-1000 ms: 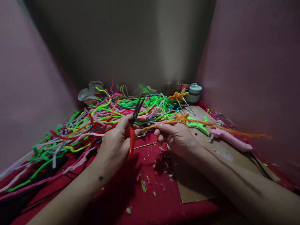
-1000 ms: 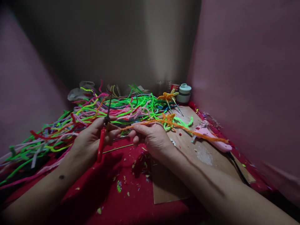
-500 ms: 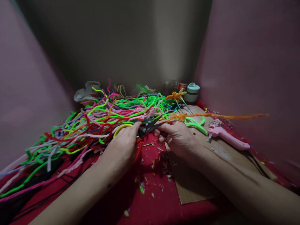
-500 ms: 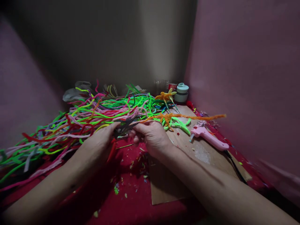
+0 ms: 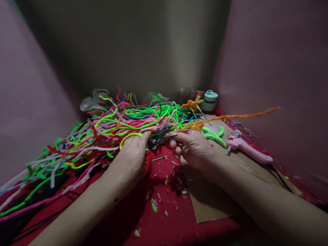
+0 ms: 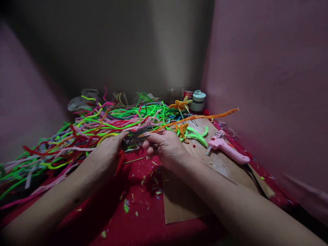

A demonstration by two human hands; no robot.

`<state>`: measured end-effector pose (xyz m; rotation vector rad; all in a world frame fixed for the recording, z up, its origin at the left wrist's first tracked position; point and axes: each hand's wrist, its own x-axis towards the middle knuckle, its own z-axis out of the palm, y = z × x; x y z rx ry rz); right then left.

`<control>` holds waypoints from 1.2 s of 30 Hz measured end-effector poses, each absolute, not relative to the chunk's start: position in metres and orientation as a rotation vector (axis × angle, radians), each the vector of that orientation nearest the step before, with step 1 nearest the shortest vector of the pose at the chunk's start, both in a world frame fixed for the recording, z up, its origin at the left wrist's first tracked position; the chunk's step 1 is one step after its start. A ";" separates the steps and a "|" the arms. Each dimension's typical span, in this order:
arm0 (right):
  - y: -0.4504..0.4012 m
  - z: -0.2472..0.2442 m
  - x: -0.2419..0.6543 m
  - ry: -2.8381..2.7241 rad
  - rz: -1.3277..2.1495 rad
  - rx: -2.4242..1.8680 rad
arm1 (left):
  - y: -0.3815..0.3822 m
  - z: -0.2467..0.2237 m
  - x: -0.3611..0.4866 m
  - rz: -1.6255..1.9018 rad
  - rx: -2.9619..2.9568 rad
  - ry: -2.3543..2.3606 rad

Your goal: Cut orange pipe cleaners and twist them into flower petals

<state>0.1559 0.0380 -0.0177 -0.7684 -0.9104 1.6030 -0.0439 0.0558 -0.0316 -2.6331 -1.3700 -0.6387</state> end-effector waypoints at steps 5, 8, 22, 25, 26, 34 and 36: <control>0.038 -0.017 0.157 -0.925 1.629 -0.752 | 0.054 -0.033 -0.045 -0.550 -2.584 -1.374; 0.038 -0.017 0.157 -0.926 1.635 -0.748 | 0.054 -0.033 -0.045 -0.545 -2.588 -1.353; 0.041 -0.021 0.159 -0.984 1.627 -0.730 | 0.050 -0.031 -0.047 -0.547 -2.652 -1.357; 0.041 -0.021 0.159 -0.991 1.621 -0.742 | 0.048 -0.030 -0.046 -0.547 -2.653 -1.346; 0.041 -0.021 0.159 -0.993 1.619 -0.745 | 0.047 -0.029 -0.045 -0.541 -2.653 -1.339; 0.039 -0.020 0.159 -0.993 1.630 -0.766 | 0.040 -0.023 -0.041 -0.504 -2.634 -1.313; 0.039 -0.020 0.159 -0.986 1.629 -0.768 | 0.040 -0.021 -0.040 -0.503 -2.640 -1.316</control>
